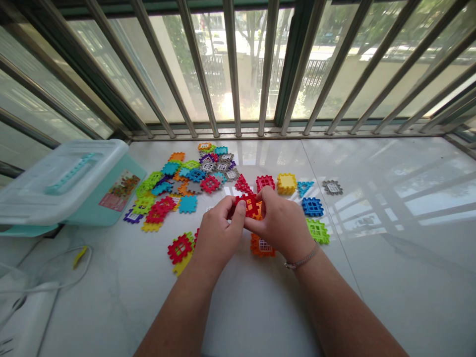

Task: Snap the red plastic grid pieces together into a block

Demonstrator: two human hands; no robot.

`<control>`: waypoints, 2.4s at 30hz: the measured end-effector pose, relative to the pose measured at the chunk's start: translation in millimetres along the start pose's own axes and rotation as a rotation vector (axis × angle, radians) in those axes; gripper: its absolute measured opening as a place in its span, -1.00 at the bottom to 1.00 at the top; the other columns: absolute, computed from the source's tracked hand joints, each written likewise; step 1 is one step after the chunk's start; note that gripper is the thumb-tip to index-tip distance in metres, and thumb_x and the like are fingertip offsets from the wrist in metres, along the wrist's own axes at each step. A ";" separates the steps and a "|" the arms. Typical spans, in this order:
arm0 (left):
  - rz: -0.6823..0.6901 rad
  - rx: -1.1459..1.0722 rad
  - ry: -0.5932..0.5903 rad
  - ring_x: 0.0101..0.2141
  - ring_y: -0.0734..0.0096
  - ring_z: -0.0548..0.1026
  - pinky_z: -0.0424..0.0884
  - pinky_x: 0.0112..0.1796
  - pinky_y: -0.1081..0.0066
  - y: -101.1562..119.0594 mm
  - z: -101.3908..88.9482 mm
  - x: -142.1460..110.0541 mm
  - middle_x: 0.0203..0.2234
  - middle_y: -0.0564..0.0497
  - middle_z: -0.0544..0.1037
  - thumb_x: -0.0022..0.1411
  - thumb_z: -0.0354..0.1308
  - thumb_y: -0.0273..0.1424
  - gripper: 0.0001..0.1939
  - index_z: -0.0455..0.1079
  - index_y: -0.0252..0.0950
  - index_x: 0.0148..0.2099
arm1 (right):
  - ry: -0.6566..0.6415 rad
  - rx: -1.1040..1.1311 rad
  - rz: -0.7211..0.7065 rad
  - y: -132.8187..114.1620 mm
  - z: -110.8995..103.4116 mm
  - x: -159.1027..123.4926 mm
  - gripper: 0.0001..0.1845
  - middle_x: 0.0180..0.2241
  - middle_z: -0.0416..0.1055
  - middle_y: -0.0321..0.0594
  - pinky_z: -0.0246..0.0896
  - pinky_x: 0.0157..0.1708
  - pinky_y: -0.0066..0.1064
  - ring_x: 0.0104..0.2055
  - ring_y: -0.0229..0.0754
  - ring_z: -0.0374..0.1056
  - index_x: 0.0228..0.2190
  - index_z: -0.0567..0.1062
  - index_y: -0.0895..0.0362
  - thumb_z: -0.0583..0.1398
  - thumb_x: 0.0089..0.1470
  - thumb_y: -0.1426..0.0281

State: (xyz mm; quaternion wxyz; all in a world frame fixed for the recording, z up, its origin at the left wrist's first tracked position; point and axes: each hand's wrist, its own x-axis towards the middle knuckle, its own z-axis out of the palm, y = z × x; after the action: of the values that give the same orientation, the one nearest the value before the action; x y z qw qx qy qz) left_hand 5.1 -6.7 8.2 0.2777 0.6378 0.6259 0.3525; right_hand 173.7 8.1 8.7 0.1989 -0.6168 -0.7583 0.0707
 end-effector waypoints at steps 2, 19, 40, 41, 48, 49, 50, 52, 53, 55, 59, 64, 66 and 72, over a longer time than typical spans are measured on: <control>-0.005 0.001 -0.004 -0.49 0.40 0.33 0.17 -0.40 0.34 -0.5 0.3 0.1 -0.55 0.13 0.44 0.53 0.08 -0.11 -0.62 0.34 -0.19 -0.33 | 0.002 0.001 -0.002 0.3 0.5 0.1 -0.47 -0.43 0.57 -0.19 -0.18 -0.42 -0.32 -0.44 -0.02 0.52 -0.18 0.47 0.08 0.25 0.28 -0.15; -0.037 0.080 -0.049 -0.48 0.37 0.32 0.10 -0.38 0.31 0.5 0.1 0.7 -0.55 0.14 0.38 0.52 0.06 -0.12 -0.62 0.22 -0.17 -0.36 | -0.090 -0.010 0.008 -1.2 -1.3 1.5 -0.59 -0.38 0.61 -0.18 -0.21 -0.41 -0.33 -0.41 -0.02 0.52 -0.13 0.46 0.09 0.28 0.29 0.00; -0.030 0.071 -0.069 -0.44 0.34 0.40 0.15 -0.36 0.33 2.1 2.4 -1.5 -0.50 0.10 0.48 0.53 0.11 -0.13 -0.65 0.30 -0.16 -0.32 | -0.141 -0.008 -0.023 -2.0 -0.4 1.4 -0.68 -0.31 0.69 -0.15 -0.04 -0.40 -0.29 -0.30 0.05 0.64 0.01 0.46 0.10 0.23 0.35 0.17; -0.031 0.068 -0.070 -0.44 0.34 0.40 0.15 -0.36 0.33 2.3 2.3 -1.5 -0.50 0.10 0.48 0.53 0.11 -0.13 -0.65 0.31 -0.16 -0.31 | -0.141 -0.008 -0.021 -2.1 -0.4 1.4 -0.68 -0.32 0.68 -0.15 -0.04 -0.40 -0.29 -0.30 0.05 0.64 0.01 0.46 0.11 0.23 0.35 0.17; -0.026 0.068 -0.065 -0.45 0.34 0.40 0.16 -0.38 0.33 2.7 1.4 -0.9 -0.52 0.10 0.48 0.52 0.12 -0.13 -0.65 0.30 -0.16 -0.33 | -0.135 -0.004 -0.025 -2.1 0.7 1.3 -0.67 -0.32 0.69 -0.15 -0.05 -0.41 -0.31 -0.32 0.05 0.64 0.01 0.46 0.10 0.24 0.35 0.17; -0.026 0.069 -0.064 -0.45 0.34 0.40 0.16 -0.38 0.33 2.6 1.5 -0.9 -0.52 0.10 0.48 0.52 0.12 -0.13 -0.65 0.29 -0.16 -0.33 | -0.132 -0.003 -0.026 -2.0 1.0 1.2 -0.67 -0.32 0.69 -0.15 -0.05 -0.41 -0.31 -0.31 0.06 0.64 0.01 0.46 0.10 0.23 0.35 0.17; -0.026 0.069 -0.063 -0.46 0.34 0.40 0.16 -0.38 0.33 2.5 1.7 -0.8 -0.52 0.10 0.48 0.52 0.12 -0.13 -0.65 0.29 -0.16 -0.33 | -0.132 -0.004 -0.027 -2.0 1.3 1.2 -0.67 -0.32 0.69 -0.15 -0.05 -0.41 -0.31 -0.31 0.06 0.64 0.01 0.46 0.10 0.23 0.35 0.17; -0.027 0.068 -0.063 -0.46 0.34 0.40 0.16 -0.39 0.34 2.3 2.1 -0.7 -0.52 0.10 0.47 0.52 0.12 -0.13 -0.64 0.28 -0.16 -0.33 | -0.133 -0.008 -0.027 -2.0 1.7 1.0 -0.67 -0.33 0.69 -0.15 -0.05 -0.41 -0.31 -0.31 0.06 0.64 0.01 0.46 0.10 0.23 0.35 0.16; -0.028 0.068 -0.063 -0.46 0.33 0.40 0.16 -0.38 0.34 2.1 2.2 -0.7 -0.52 0.10 0.48 0.51 0.12 -0.12 -0.64 0.28 -0.16 -0.34 | -0.135 -0.009 -0.027 -2.0 1.9 1.0 -0.67 -0.33 0.69 -0.15 -0.05 -0.41 -0.31 -0.32 0.06 0.64 0.01 0.46 0.10 0.23 0.35 0.16; -0.030 0.071 -0.066 -0.46 0.33 0.41 0.17 -0.38 0.33 1.9 2.5 -0.6 -0.52 0.09 0.49 0.51 0.12 -0.12 -0.65 0.30 -0.16 -0.33 | -0.135 -0.008 -0.028 -1.8 2.2 1.0 -0.67 -0.32 0.69 -0.14 -0.04 -0.41 -0.31 -0.31 0.06 0.64 0.01 0.45 0.10 0.23 0.35 0.16; -0.035 0.076 -0.069 -0.45 0.32 0.42 0.16 -0.38 0.32 1.9 2.3 -0.5 -0.50 0.09 0.50 0.51 0.12 -0.12 -0.66 0.34 -0.16 -0.31 | -0.141 0.007 -0.029 -1.0 2.3 1.2 -0.67 -0.31 0.70 -0.15 -0.02 -0.41 -0.31 -0.30 0.05 0.65 0.03 0.45 0.10 0.24 0.35 0.17; -0.041 0.094 -0.075 -0.43 0.30 0.42 0.15 -0.37 0.32 2.2 2.4 0.1 -0.49 0.08 0.51 0.52 0.12 -0.12 -0.68 0.36 -0.16 -0.29 | -0.156 0.023 -0.036 -0.7 2.3 1.4 -0.66 -0.30 0.71 -0.16 -0.02 -0.41 -0.31 -0.29 0.05 0.65 0.04 0.45 0.11 0.24 0.35 0.19; -0.031 0.096 -0.071 -0.43 0.30 0.42 0.15 -0.37 0.32 2.1 2.6 0.0 -0.49 0.08 0.51 0.52 0.12 -0.13 -0.68 0.36 -0.16 -0.29 | -0.156 0.026 -0.037 -0.9 2.5 1.2 -0.66 -0.29 0.71 -0.16 0.00 -0.40 -0.31 -0.29 0.04 0.65 0.05 0.45 0.11 0.24 0.35 0.19; -0.024 0.098 -0.065 -0.44 0.30 0.42 0.16 -0.38 0.34 0.9 2.7 -0.6 -0.50 0.08 0.50 0.51 0.12 -0.13 -0.67 0.33 -0.15 -0.31 | -0.158 0.025 -0.034 -1.2 3.3 1.0 -0.66 -0.29 0.71 -0.17 0.03 -0.40 -0.31 -0.29 0.03 0.66 0.06 0.45 0.10 0.25 0.35 0.20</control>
State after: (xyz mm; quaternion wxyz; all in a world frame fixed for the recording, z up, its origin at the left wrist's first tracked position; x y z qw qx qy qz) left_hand 7.7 -7.1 7.2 0.2706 0.6544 0.6406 0.2970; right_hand 171.2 9.3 6.3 0.1473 -0.5937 -0.7812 0.1251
